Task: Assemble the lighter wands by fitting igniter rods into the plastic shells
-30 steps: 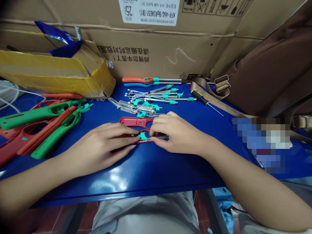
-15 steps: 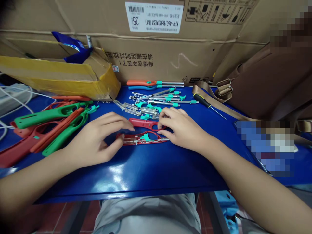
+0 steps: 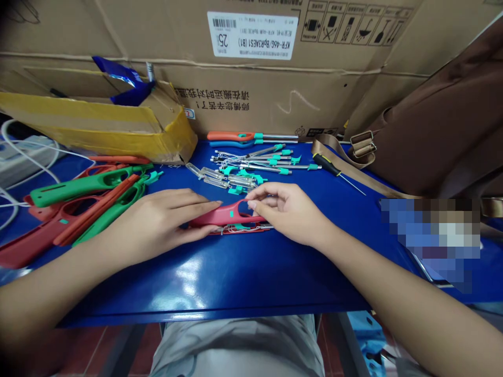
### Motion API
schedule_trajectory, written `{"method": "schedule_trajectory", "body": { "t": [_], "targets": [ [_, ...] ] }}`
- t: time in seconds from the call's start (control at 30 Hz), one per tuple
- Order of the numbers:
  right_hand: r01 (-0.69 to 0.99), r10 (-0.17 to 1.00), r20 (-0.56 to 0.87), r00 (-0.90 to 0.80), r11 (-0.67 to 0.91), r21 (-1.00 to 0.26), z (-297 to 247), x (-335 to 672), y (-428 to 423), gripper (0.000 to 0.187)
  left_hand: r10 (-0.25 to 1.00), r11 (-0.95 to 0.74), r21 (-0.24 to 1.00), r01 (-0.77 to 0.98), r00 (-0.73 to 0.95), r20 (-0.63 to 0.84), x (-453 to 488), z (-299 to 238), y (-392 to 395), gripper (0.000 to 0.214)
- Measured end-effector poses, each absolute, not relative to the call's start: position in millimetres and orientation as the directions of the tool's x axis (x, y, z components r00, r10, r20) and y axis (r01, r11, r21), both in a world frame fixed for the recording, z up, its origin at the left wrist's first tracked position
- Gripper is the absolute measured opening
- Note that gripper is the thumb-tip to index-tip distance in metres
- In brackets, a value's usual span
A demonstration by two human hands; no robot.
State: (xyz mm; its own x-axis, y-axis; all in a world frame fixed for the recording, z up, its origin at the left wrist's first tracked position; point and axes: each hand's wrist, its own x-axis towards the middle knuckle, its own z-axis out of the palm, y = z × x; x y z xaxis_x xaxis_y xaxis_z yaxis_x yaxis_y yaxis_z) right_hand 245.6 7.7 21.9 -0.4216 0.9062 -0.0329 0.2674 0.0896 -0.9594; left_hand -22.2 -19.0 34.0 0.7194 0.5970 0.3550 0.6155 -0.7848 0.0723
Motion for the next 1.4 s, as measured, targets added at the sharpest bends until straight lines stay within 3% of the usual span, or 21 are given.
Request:
{"method": "schedule_trajectory", "body": {
  "t": [0.07, 0.17, 0.27, 0.57, 1.4],
  "targets": [
    [0.341, 0.883, 0.067, -0.465, 0.249, -0.907, 20.6, 246.1, 6.1, 0.035, 0.599, -0.78, 0.038, 0.624, 0.728, 0.334, -23.0, 36.5, -18.8, 0.031],
    [0.455, 0.794, 0.206, -0.573, 0.516, -0.726, 20.6, 248.1, 5.2, 0.042, 0.597, -0.784, -0.006, 0.621, 0.756, 0.268, -25.0, 41.9, -17.9, 0.029],
    [0.455, 0.705, 0.212, -0.677, 0.627, -0.633, 21.4, 249.7, 6.2, 0.04, 0.588, -0.801, 0.003, 0.599, 0.784, 0.201, -26.7, 45.4, -17.4, 0.026],
    [0.484, 0.671, 0.145, -0.727, 0.651, -0.584, 17.7, 249.3, 6.0, 0.034, 0.638, -0.77, 0.039, 0.637, 0.766, 0.083, -24.3, 44.1, -19.0, 0.023],
    [0.508, 0.643, 0.143, -0.753, 0.705, -0.496, 16.3, 251.0, 6.5, 0.03, 0.647, -0.762, 0.049, 0.646, 0.756, 0.095, -23.6, 40.9, -20.6, 0.023]
  ]
}}
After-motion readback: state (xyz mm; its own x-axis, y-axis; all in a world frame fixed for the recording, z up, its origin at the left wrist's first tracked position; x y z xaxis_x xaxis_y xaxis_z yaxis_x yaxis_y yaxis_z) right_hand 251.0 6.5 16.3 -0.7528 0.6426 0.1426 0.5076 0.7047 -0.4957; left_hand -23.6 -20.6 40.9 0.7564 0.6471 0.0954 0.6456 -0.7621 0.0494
